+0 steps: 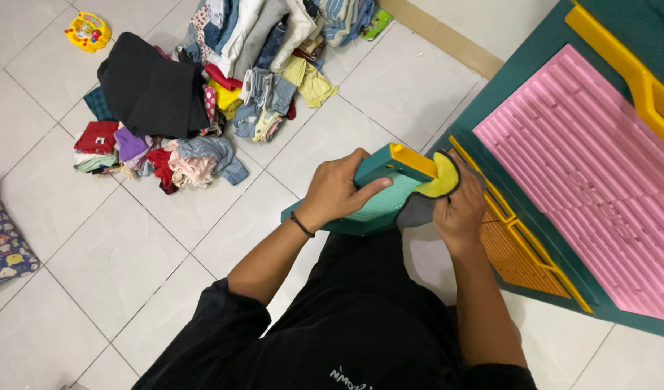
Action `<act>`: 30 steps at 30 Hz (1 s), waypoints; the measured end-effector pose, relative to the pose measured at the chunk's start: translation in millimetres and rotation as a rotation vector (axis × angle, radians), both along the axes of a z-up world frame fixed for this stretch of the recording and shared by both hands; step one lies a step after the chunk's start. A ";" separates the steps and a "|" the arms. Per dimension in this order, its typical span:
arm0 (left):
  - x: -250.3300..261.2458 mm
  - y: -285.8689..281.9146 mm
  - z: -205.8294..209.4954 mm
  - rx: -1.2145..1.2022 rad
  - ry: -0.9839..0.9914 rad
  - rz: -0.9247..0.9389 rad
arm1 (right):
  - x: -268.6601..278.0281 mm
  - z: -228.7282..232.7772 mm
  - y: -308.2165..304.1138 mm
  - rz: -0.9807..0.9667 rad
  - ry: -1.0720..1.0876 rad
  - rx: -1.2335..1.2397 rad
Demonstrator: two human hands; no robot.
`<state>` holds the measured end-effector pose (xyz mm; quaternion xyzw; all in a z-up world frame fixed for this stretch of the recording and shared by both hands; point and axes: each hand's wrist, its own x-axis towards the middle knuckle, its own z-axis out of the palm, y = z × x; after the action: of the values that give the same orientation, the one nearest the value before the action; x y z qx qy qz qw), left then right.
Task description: The person wipes a light-blue plastic drawer with a yellow cloth, then attaches it to a green plastic storage unit. They continue wiping the drawer and the unit's doors before closing them.
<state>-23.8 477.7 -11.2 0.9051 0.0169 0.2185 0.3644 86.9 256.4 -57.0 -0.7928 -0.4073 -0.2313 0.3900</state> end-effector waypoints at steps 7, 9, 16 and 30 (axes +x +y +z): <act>3.6 -4.8 -7.2 0.024 -0.060 -0.008 | -1.8 26.0 30.9 0.176 -0.025 0.055; 0.7 2.6 -14.0 -0.048 -0.024 -0.002 | 3.1 20.9 33.2 0.199 -0.056 0.051; -17.8 30.5 -31.7 -0.228 -0.071 0.040 | 22.8 -16.2 -1.9 0.120 -0.041 0.042; -36.3 57.2 -60.6 -0.345 -0.071 -0.061 | 27.5 -124.1 -40.6 0.077 0.728 0.943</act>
<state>-60.1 534.8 -71.8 0.8209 0.0139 0.2329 0.5213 114.4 215.7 -181.1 -0.5471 -0.1290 -0.0863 0.8226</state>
